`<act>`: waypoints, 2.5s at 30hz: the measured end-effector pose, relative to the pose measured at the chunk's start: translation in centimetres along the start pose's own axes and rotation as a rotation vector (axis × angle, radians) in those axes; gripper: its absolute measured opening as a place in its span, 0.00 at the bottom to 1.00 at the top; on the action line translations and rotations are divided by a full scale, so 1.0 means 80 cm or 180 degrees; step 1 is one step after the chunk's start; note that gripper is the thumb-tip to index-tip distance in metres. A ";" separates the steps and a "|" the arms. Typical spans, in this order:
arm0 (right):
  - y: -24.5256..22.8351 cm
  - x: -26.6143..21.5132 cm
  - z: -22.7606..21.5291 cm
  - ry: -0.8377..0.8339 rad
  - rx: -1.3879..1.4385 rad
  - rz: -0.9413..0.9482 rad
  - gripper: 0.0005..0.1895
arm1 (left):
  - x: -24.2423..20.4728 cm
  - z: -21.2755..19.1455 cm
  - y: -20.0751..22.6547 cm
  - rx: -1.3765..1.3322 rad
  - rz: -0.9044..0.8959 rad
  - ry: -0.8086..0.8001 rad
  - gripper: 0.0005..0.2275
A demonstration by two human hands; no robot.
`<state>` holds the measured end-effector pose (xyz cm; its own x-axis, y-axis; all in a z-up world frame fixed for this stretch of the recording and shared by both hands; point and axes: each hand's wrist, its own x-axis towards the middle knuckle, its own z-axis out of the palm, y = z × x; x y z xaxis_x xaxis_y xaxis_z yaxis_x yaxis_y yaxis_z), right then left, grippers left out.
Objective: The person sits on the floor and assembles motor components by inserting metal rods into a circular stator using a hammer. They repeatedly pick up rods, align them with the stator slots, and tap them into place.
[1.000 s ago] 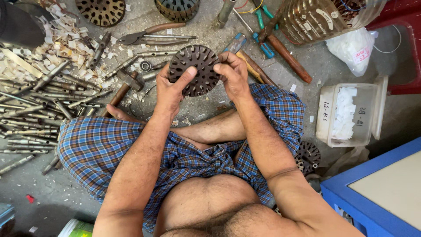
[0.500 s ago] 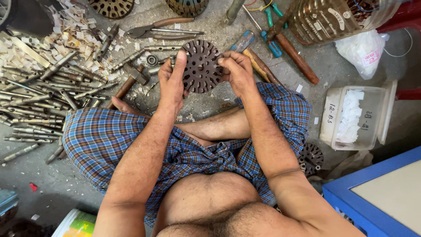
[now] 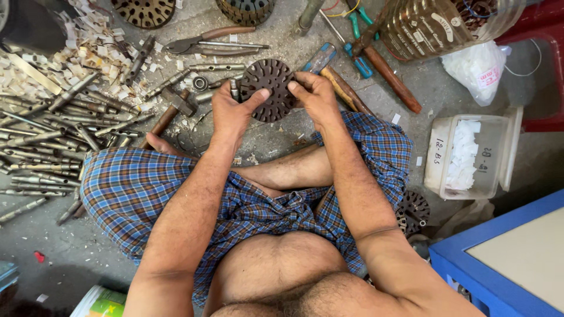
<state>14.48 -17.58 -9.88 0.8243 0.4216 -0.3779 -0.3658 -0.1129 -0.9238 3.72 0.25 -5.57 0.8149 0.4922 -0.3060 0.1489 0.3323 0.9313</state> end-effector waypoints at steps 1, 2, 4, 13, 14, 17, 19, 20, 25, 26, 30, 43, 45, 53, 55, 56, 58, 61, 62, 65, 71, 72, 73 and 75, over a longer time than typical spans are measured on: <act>0.003 0.000 0.000 -0.0011 -0.0038 -0.0037 0.18 | 0.000 -0.002 -0.001 0.0003 0.0015 0.0006 0.13; 0.005 0.001 0.000 -0.0025 -0.0005 -0.0114 0.18 | -0.001 -0.003 -0.002 0.0007 0.0029 0.0011 0.12; 0.005 0.002 -0.003 -0.0033 0.0051 -0.0278 0.19 | 0.001 -0.003 -0.003 -0.0112 -0.0025 0.0006 0.11; -0.045 -0.022 -0.002 -0.0606 0.1339 -0.0117 0.33 | -0.002 -0.009 0.002 -0.0563 -0.0435 0.0095 0.11; -0.052 -0.024 -0.001 -0.0620 0.1204 -0.0034 0.35 | -0.001 -0.008 0.002 -0.0588 -0.0436 0.0107 0.11; -0.060 -0.031 0.006 -0.0650 0.0952 0.0101 0.40 | -0.003 -0.009 0.001 -0.0639 -0.0414 0.0121 0.11; -0.057 -0.031 0.007 -0.0624 0.0959 0.0001 0.41 | -0.003 -0.008 0.002 -0.0649 -0.0405 0.0100 0.12; -0.054 -0.030 0.007 -0.0602 0.1008 -0.0102 0.39 | -0.002 -0.008 0.004 -0.0644 -0.0406 0.0088 0.13; -0.026 -0.023 -0.003 -0.0358 0.1034 -0.0694 0.28 | 0.004 -0.016 0.017 -0.0952 -0.0809 0.0065 0.25; -0.022 -0.022 -0.006 -0.0272 0.0945 -0.0875 0.27 | 0.006 -0.018 0.019 -0.1045 -0.0870 0.0123 0.26; -0.027 -0.020 -0.017 -0.0142 0.0370 -0.1601 0.23 | 0.014 -0.025 0.025 -0.1645 -0.0799 0.0076 0.20; -0.074 -0.056 0.030 -0.0513 -0.2452 -0.2768 0.18 | 0.011 -0.035 0.056 0.0382 0.0189 0.0295 0.16; -0.070 -0.055 0.031 -0.0667 -0.2573 -0.2847 0.17 | 0.013 -0.038 0.045 0.1671 0.1117 0.0011 0.16; -0.040 -0.055 0.015 -0.0532 -0.2556 -0.2227 0.15 | 0.006 -0.033 0.031 0.2670 0.0154 -0.0581 0.10; -0.028 -0.049 0.011 -0.0124 -0.2404 -0.1779 0.16 | 0.004 -0.031 0.047 0.2571 0.0363 -0.0384 0.08; -0.021 -0.041 0.009 -0.0078 -0.2070 -0.1530 0.16 | 0.004 -0.032 0.056 0.2428 0.0738 -0.0232 0.08; -0.006 -0.025 0.006 0.0017 -0.1398 -0.1011 0.16 | 0.001 -0.032 0.067 0.2300 0.1118 -0.0102 0.09; 0.013 -0.004 -0.001 0.0210 -0.1167 -0.0609 0.18 | -0.002 -0.031 0.069 0.2449 0.1106 -0.0263 0.09; 0.017 -0.001 -0.004 0.0247 -0.1017 -0.0473 0.18 | -0.002 -0.029 0.065 0.2555 0.1059 -0.0400 0.09; 0.019 0.004 -0.009 0.0375 -0.0645 -0.0206 0.17 | 0.000 -0.016 0.046 0.2883 0.0988 -0.0606 0.09; 0.011 -0.004 -0.005 0.0455 -0.0340 -0.0228 0.17 | 0.004 -0.014 0.016 0.3080 0.0983 -0.0562 0.08; 0.010 -0.005 -0.005 0.0440 -0.0345 -0.0247 0.18 | 0.004 -0.013 0.014 0.3067 0.0945 -0.0556 0.08; 0.008 -0.005 -0.004 0.0416 -0.0352 -0.0266 0.18 | 0.004 -0.012 0.012 0.3100 0.0974 -0.0548 0.08; 0.007 -0.006 0.000 0.0300 -0.0229 -0.0421 0.18 | 0.005 -0.011 0.009 0.3172 0.1028 -0.0524 0.08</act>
<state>13.92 -17.86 -10.20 0.9012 0.3513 -0.2539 -0.2226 -0.1275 -0.9665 3.65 1.40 -5.16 0.9525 0.2996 -0.0540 0.2430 -0.6413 0.7278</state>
